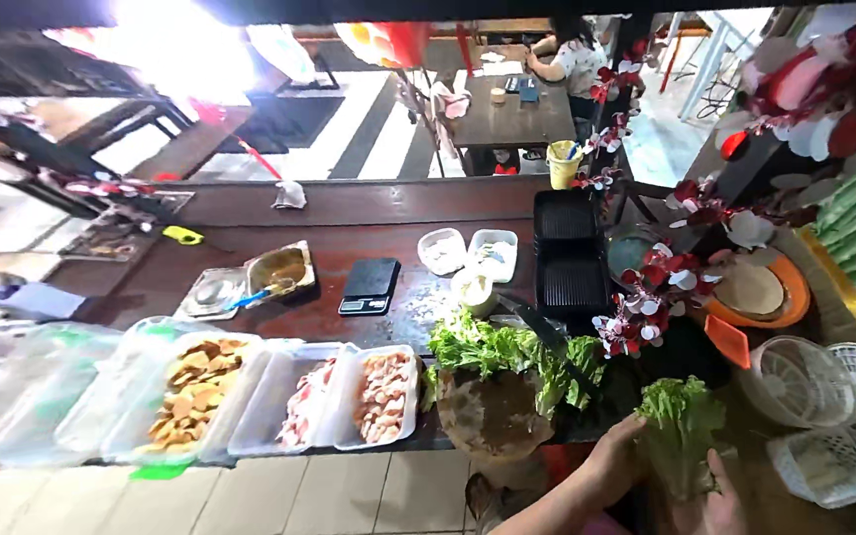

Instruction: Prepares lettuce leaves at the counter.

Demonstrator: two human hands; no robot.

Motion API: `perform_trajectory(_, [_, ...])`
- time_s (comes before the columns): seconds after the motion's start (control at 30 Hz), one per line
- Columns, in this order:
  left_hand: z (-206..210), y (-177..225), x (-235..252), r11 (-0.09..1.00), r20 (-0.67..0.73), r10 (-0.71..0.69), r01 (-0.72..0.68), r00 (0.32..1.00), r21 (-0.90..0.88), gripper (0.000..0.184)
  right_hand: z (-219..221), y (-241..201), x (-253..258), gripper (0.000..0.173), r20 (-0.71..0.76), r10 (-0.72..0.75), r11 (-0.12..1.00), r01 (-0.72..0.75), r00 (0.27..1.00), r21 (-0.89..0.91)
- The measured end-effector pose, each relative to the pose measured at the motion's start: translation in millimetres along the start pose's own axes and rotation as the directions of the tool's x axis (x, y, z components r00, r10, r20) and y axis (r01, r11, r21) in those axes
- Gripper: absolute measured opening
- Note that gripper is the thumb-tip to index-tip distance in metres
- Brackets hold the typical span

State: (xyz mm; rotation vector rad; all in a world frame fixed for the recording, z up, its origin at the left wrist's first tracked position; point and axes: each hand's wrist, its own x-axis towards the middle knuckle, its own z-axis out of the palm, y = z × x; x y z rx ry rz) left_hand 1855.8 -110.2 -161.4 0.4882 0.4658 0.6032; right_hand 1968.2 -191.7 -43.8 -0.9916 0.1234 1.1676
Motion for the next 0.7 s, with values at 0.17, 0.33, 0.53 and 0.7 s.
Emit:
perform_trajectory(0.17, [-16,8,-17,0.988,0.026,-0.144,0.143,0.989,0.056,0.052,-56,-34,25,0.050,-0.119,-0.126,0.979,0.143,0.985,0.143])
perform_trajectory(0.33, [-48,11,-53,0.965,0.066,-0.191,0.175,0.979,0.198,0.056,-139,-133,53,0.064,-0.146,-0.620,0.749,0.637,0.771,0.182])
perform_trajectory(0.53, [-65,18,-83,0.928,0.029,-0.216,0.195,0.976,0.318,0.067,-202,-235,95,0.057,-0.260,-0.917,0.396,0.764,0.303,-0.509])
perform_trajectory(0.7, [-108,6,-90,0.923,0.050,-0.260,0.233,0.964,0.305,0.065,-114,-215,125,0.056,0.224,-0.969,-0.233,-0.081,0.109,-0.969])
